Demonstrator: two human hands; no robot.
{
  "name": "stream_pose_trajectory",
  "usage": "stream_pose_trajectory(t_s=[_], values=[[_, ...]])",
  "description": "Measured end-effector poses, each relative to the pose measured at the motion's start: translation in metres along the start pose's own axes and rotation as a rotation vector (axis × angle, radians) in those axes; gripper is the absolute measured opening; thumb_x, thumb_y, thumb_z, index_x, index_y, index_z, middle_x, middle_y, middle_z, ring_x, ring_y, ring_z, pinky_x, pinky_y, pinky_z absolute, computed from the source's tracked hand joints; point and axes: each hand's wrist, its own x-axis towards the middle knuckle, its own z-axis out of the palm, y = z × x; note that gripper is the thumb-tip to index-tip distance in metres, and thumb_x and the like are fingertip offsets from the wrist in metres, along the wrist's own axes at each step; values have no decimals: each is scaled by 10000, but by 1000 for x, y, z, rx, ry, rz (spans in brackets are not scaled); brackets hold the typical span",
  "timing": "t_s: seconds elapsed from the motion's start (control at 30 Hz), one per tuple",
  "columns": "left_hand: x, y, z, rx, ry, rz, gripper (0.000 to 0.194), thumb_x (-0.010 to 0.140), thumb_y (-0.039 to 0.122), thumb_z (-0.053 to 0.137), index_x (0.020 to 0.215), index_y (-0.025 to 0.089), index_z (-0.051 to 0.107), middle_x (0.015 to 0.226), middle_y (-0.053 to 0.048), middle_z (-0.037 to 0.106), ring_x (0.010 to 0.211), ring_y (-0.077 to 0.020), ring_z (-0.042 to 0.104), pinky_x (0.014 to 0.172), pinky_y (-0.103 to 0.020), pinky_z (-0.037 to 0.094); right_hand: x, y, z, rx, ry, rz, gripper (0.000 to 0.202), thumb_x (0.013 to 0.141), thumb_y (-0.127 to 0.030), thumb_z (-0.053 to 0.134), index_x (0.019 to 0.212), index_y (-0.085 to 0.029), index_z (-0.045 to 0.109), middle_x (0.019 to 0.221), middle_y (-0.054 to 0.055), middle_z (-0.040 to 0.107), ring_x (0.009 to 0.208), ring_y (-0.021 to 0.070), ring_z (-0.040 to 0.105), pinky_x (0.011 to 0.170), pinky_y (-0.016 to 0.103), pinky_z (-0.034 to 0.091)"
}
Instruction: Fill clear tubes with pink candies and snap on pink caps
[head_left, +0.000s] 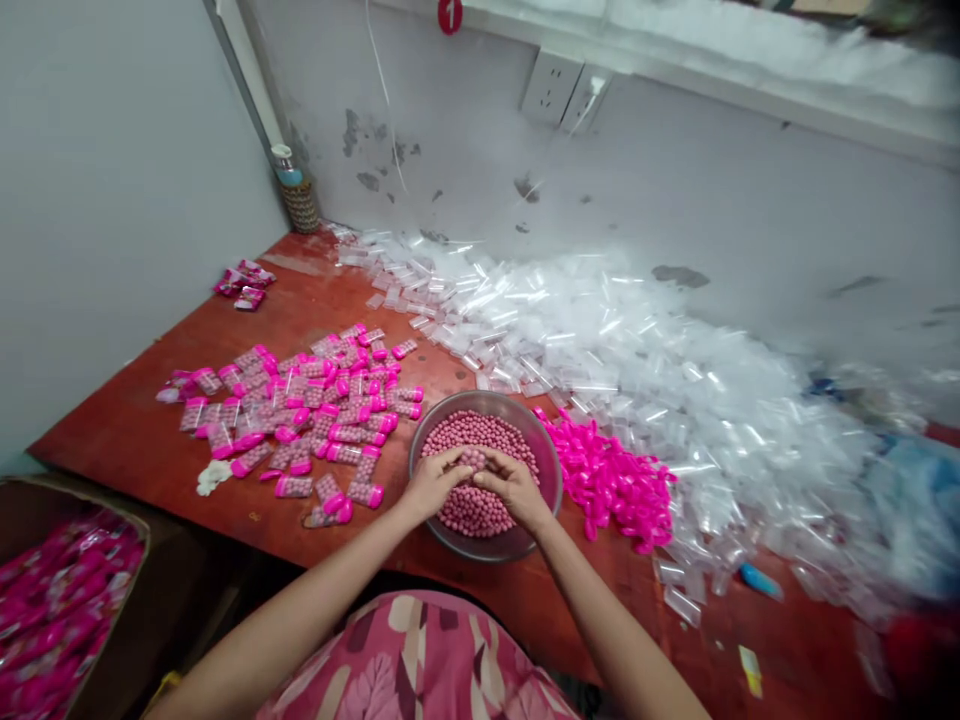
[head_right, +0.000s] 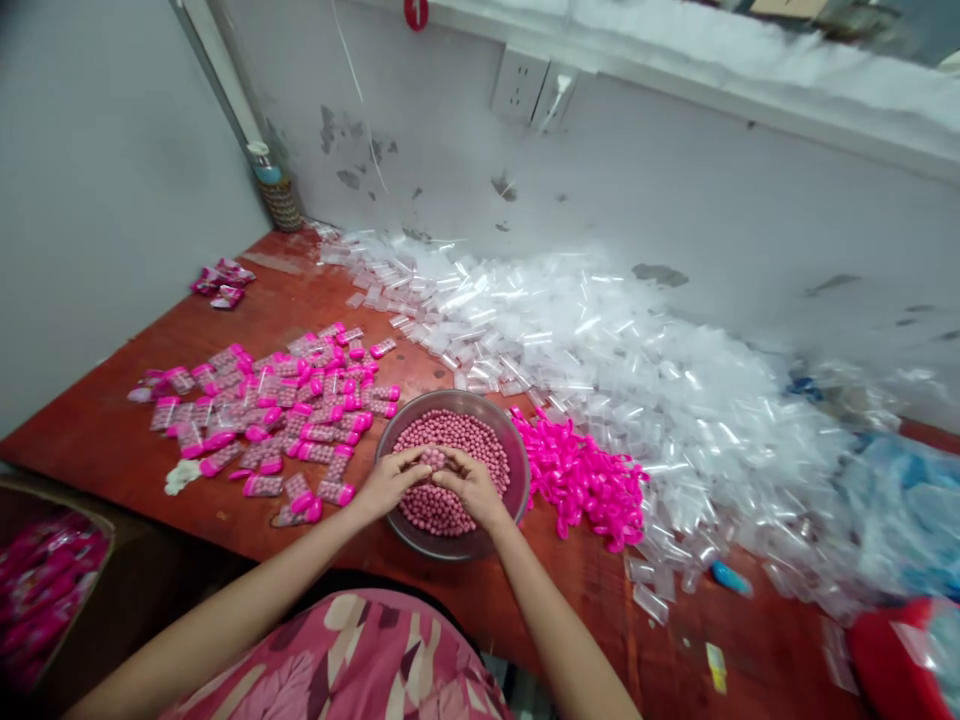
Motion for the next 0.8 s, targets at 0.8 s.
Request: stream_pose_trajectory(t_s=[0.8], values=[[6, 0, 11, -74, -287, -68, 292, 682, 291, 577, 912, 128, 651, 777, -20, 660, 688, -146, 573, 649, -245, 445, -41, -9, -20, -156, 203, 76, 214, 704, -358, 572, 822, -186, 519, 588, -48, 545, 502, 93, 549, 502, 222, 463]])
